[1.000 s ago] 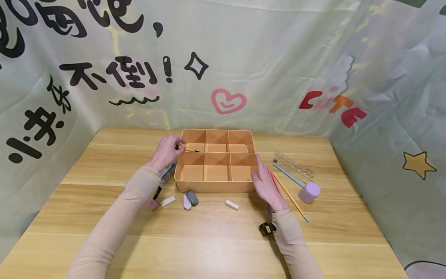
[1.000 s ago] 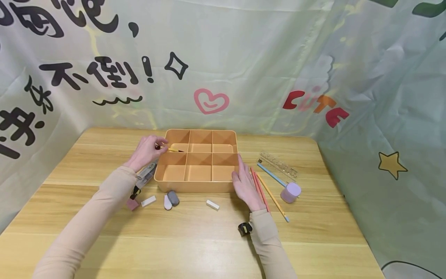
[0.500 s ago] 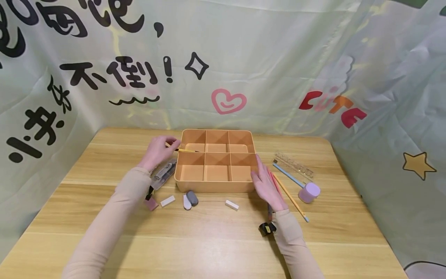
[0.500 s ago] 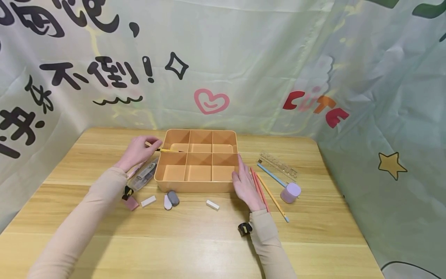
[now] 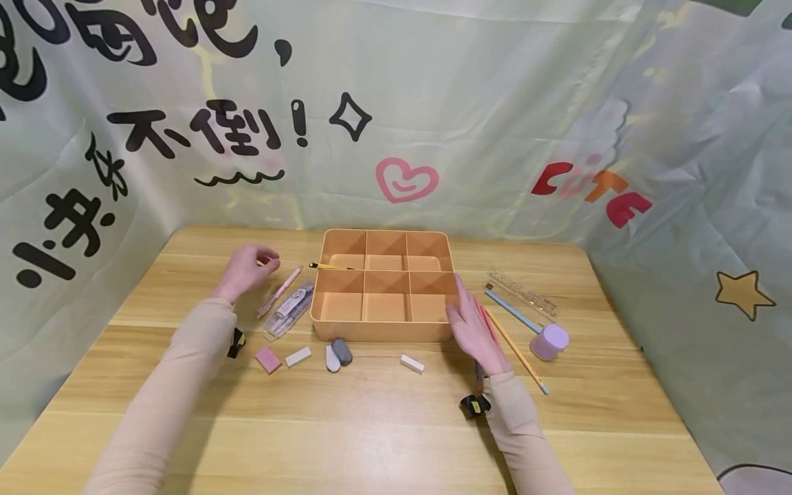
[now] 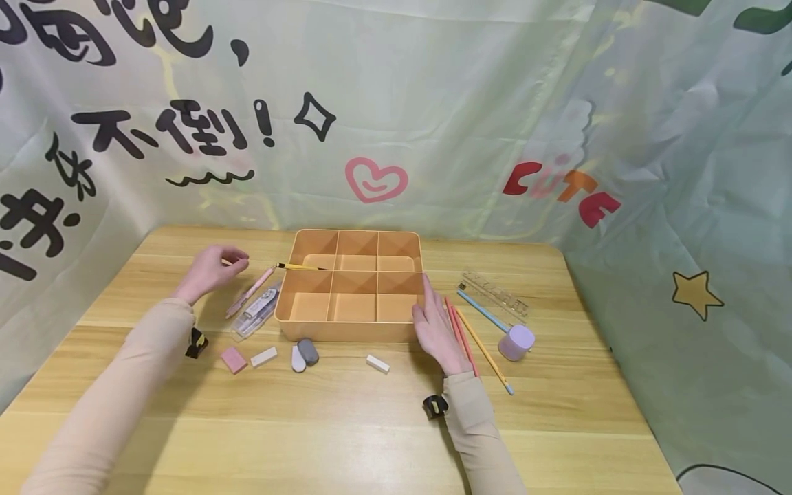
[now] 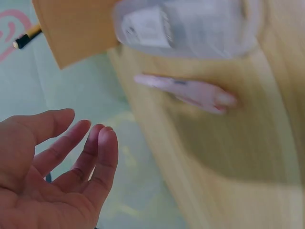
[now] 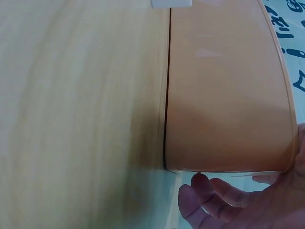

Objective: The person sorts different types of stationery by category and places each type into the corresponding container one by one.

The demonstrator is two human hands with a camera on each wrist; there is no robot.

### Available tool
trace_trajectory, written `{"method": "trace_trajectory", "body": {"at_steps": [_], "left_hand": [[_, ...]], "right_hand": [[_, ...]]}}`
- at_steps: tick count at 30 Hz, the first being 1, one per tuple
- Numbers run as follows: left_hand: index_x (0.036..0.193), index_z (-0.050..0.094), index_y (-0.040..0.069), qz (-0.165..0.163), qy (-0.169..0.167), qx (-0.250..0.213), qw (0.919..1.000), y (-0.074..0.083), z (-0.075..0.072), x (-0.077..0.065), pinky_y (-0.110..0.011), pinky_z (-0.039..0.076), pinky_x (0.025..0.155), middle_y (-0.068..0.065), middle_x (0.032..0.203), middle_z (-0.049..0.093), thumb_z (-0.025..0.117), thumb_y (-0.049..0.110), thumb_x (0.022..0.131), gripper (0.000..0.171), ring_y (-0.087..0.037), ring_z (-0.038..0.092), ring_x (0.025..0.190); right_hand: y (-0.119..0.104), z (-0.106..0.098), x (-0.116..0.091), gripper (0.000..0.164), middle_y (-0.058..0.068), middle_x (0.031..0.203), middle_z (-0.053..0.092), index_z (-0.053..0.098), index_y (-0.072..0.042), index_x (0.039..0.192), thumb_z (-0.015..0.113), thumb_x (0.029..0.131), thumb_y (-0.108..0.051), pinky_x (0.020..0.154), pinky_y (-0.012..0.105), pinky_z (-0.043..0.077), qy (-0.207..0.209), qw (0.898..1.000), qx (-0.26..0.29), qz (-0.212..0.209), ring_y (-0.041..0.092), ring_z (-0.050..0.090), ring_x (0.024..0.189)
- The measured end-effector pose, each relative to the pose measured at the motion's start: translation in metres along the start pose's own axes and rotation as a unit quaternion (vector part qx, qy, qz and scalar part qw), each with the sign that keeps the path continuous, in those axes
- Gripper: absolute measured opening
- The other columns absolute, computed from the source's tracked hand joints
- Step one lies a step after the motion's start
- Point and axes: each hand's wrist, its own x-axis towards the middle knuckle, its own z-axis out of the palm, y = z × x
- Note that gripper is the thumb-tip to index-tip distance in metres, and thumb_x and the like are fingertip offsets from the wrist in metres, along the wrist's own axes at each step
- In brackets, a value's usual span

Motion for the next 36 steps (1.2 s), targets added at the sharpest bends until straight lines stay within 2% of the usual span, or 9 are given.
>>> {"method": "trace_trajectory", "body": {"at_steps": [6,12,17,21,28,36], "left_hand": [[0.126,0.061,-0.011,-0.02,-0.029,0.005,0.9994,-0.015,-0.003,-0.005,-0.052,0.053,0.091,-0.033,0.118,0.066,0.059,0.015,0.099,0.037,-0.044,0.063,0.107],[0.122,0.064,-0.009,-0.039,-0.066,0.025,0.9967,-0.021,0.0,-0.007,-0.05,0.054,0.089,-0.031,0.116,0.067,0.066,0.017,0.096,0.037,-0.04,0.064,0.102],[0.12,0.065,-0.01,-0.048,-0.09,0.028,0.9944,-0.027,0.004,-0.006,-0.048,0.054,0.088,-0.03,0.116,0.067,0.07,0.017,0.093,0.038,-0.039,0.064,0.102],[0.116,0.066,-0.009,-0.054,-0.099,0.025,0.9933,-0.03,0.008,-0.006,-0.044,0.054,0.084,-0.028,0.112,0.068,0.073,0.017,0.091,0.037,-0.036,0.064,0.099],[0.118,0.062,-0.011,-0.063,-0.112,0.013,0.9916,-0.03,0.014,-0.005,-0.045,0.054,0.086,-0.03,0.114,0.065,0.078,0.014,0.086,0.044,-0.036,0.063,0.099],[0.111,0.065,-0.009,-0.066,-0.11,0.012,0.9917,-0.033,0.019,-0.005,-0.026,0.048,0.068,-0.026,0.103,0.069,0.078,0.012,0.085,0.036,-0.024,0.062,0.083]], "right_hand": [[0.001,0.0,0.0,0.064,0.023,0.169,0.006,0.003,0.0,0.161,0.034,0.106,-0.01,0.127,0.056,0.008,0.001,1.0,-0.003,0.001,0.043,0.008,0.156],[0.001,0.001,0.0,0.063,0.025,0.169,0.005,0.003,0.001,0.161,0.034,0.106,-0.009,0.127,0.059,0.006,0.002,1.0,0.003,-0.003,0.046,0.007,0.155],[0.001,0.001,0.0,0.064,0.024,0.169,0.006,0.002,0.0,0.161,0.035,0.106,-0.009,0.127,0.056,0.008,0.0,1.0,0.006,0.001,0.042,0.009,0.156],[0.001,0.001,0.0,0.065,0.022,0.169,0.006,0.002,-0.001,0.162,0.035,0.106,-0.01,0.128,0.055,0.009,-0.003,1.0,0.008,0.005,0.04,0.009,0.156],[0.001,0.0,0.0,0.065,0.023,0.169,0.004,0.0,-0.002,0.162,0.033,0.107,-0.01,0.127,0.057,0.007,-0.008,1.0,0.009,0.008,0.042,0.007,0.156],[0.002,0.0,-0.001,0.064,0.023,0.169,0.006,0.003,0.0,0.161,0.034,0.106,-0.01,0.127,0.057,0.008,0.0,1.0,0.004,0.003,0.043,0.008,0.156]]}}
